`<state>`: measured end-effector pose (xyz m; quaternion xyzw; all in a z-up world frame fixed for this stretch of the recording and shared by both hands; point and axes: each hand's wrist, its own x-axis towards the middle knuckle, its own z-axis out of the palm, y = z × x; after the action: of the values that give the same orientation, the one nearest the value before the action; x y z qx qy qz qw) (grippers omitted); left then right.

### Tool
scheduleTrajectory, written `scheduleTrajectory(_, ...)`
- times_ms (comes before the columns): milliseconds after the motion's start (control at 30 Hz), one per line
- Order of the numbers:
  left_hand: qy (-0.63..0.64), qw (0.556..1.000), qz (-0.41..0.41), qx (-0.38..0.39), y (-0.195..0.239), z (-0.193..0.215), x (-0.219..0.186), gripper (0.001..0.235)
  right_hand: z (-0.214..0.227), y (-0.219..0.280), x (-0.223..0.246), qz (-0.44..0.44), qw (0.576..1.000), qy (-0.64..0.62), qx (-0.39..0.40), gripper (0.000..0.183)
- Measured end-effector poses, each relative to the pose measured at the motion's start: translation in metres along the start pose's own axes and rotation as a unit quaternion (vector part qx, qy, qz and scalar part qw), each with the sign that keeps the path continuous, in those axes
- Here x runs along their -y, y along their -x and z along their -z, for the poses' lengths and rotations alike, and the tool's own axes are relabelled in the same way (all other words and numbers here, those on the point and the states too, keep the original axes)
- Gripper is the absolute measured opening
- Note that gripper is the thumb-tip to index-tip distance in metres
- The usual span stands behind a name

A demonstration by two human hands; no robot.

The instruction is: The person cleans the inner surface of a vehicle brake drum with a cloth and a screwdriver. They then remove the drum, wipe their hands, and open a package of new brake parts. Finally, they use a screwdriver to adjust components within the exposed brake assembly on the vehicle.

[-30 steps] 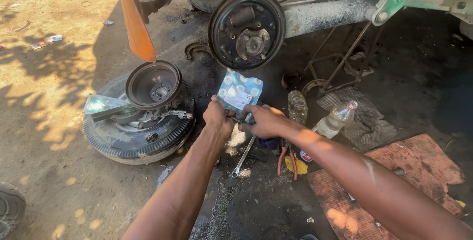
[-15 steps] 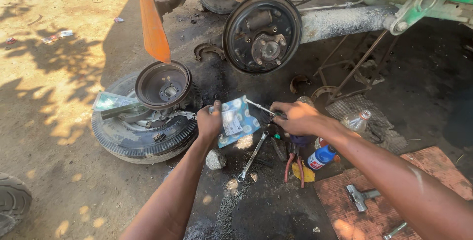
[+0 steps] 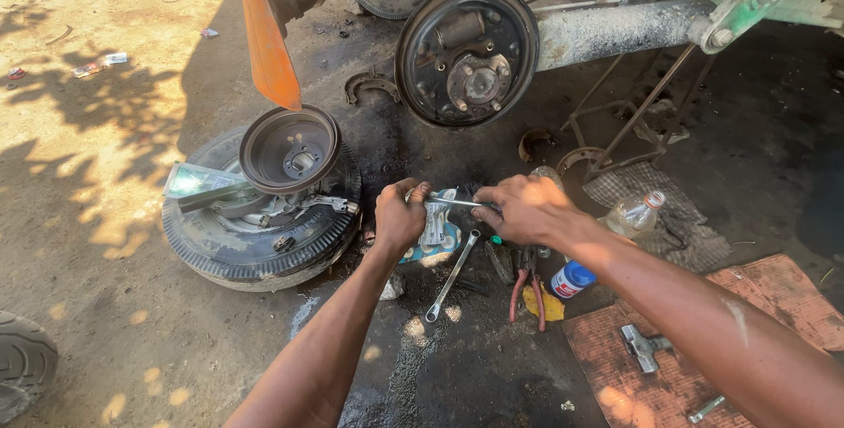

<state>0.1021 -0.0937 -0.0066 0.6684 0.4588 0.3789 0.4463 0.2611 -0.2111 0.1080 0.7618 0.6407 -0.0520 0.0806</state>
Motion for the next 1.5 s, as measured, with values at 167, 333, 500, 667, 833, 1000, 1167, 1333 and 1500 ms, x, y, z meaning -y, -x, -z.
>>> scheduleTrajectory(167, 0.029, 0.998, 0.061, -0.007, 0.002, 0.004, -0.008, 0.044, 0.002, 0.008, 0.007, 0.04, 0.998, 0.045, 0.036, 0.047)
scheduleTrajectory(333, -0.012, 0.997, 0.081, 0.015, 0.008, 0.004, -0.015, 0.033, -0.016, 0.011, 0.005, 0.129, 0.977, 0.166, -0.022, 0.075)
scheduleTrajectory(500, -0.054, 0.998, -0.005, -0.044, 0.007, 0.0, -0.018, 0.031, -0.024, 0.008, 0.0, 0.158, 0.965, 0.199, -0.071, 0.076)
scheduleTrajectory(667, -0.177, 0.976, -0.124, -0.006, 0.015, -0.003, -0.02, 0.026, -0.024, 0.004, -0.003, 0.147, 0.955, 0.248, -0.072, 0.068)
scheduleTrajectory(833, -0.34, 0.915, -0.214, 0.034, -0.002, -0.013, -0.023, 0.02, -0.027, 0.008, 0.001, 0.134, 0.945, 0.259, -0.146, 0.054)
scheduleTrajectory(1000, -0.46, 0.842, -0.256, 0.113, -0.028, -0.018, -0.042, 0.041, -0.017, 0.007, 0.013, 0.125, 0.942, 0.26, -0.175, 0.028)
scheduleTrajectory(1167, -0.521, 0.789, -0.312, 0.097, -0.033, -0.021, -0.052, 0.029, -0.003, 0.001, 0.039, 0.101, 0.966, 0.195, -0.138, 0.011)
scheduleTrajectory(1333, -0.494, 0.798, -0.327, 0.109, -0.032, -0.023, -0.062, 0.027, 0.004, -0.008, 0.063, 0.047, 0.979, 0.185, -0.073, 0.011)
scheduleTrajectory(1500, -0.528, 0.754, -0.358, 0.157, -0.044, -0.018, -0.054, 0.017, 0.001, -0.021, 0.074, 0.027, 0.979, 0.195, -0.059, 0.012)
